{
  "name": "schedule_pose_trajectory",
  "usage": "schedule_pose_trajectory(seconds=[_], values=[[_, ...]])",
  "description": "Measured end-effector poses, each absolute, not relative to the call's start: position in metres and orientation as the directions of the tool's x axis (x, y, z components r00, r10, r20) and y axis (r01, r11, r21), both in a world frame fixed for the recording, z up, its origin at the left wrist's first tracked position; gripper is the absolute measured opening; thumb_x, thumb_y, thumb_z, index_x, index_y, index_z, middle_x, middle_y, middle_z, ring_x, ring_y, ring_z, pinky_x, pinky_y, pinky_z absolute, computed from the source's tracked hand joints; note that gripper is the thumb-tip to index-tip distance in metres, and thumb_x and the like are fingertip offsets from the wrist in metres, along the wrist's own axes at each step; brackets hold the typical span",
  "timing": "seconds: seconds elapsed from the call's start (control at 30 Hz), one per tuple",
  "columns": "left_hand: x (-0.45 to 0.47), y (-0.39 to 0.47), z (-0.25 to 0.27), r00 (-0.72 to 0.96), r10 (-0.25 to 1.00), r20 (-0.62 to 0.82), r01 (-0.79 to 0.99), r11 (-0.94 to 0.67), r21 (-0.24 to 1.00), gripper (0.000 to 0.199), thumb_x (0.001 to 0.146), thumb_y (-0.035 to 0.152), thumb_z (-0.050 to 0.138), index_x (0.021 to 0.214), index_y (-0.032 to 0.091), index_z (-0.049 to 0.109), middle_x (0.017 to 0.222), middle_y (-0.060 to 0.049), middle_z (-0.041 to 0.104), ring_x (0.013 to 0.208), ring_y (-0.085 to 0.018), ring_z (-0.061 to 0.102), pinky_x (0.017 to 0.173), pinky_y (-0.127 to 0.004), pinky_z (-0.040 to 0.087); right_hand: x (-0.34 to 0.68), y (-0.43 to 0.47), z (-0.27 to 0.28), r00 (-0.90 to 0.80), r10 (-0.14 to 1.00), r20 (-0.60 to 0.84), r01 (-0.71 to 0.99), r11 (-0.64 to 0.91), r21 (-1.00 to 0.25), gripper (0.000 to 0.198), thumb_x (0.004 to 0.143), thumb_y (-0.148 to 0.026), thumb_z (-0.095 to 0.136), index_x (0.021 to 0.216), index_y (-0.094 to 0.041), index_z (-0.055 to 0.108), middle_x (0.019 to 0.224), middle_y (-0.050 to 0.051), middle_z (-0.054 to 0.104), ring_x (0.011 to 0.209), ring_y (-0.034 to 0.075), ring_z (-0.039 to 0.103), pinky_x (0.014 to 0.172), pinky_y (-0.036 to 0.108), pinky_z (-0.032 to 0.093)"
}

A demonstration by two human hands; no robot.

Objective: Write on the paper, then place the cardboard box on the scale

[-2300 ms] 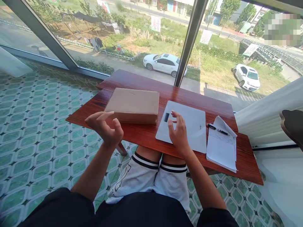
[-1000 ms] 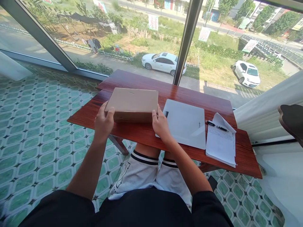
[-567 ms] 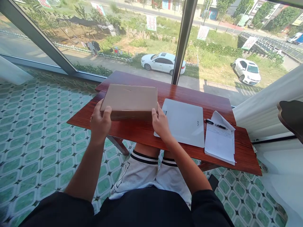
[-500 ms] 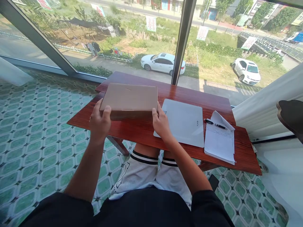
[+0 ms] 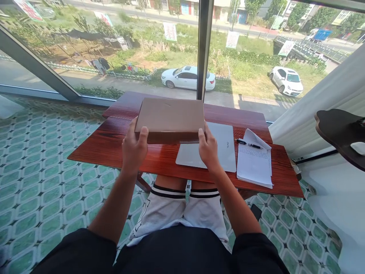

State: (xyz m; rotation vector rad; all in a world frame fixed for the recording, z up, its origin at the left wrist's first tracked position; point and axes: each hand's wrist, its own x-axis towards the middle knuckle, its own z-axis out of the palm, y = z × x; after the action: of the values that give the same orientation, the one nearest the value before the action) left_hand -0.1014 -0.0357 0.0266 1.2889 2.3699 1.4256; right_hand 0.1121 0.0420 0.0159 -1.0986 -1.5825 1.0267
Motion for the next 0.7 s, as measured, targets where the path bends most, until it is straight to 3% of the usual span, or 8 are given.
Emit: schedule_pose_trajectory(seconds=[0.53, 0.7], values=[[-0.026, 0.002, 0.026, -0.439, 0.849, 0.295, 0.653, 0.076, 0.753, 0.067, 0.097, 0.060, 0.036, 0.151, 0.021, 0.047, 0.137, -0.014, 0.066, 0.118, -0.031, 0.066, 0.101, -0.044, 0.048, 0.194, 0.051, 0.006, 0.100, 0.965, 0.241, 0.077, 0.234, -0.969, 0.054, 0.095, -0.045, 0.046, 0.142, -0.023, 0.059, 0.146, 0.002, 0.058, 0.138, 0.021, 0.053, 0.121, 0.039, 0.041], [-0.014, 0.007, 0.015, -0.389, 0.877, 0.280, 0.647, 0.044, 0.761, 0.066, 0.098, 0.057, 0.030, 0.152, 0.022, 0.045, 0.144, -0.014, 0.061, 0.123, -0.033, 0.064, 0.104, -0.046, 0.046, 0.210, 0.054, 0.000, 0.145, 0.951, 0.272, 0.080, 0.263, -0.962, 0.052, 0.096, -0.045, 0.046, 0.141, -0.023, 0.061, 0.144, 0.003, 0.059, 0.136, 0.020, 0.054, 0.121, 0.036, 0.040]])
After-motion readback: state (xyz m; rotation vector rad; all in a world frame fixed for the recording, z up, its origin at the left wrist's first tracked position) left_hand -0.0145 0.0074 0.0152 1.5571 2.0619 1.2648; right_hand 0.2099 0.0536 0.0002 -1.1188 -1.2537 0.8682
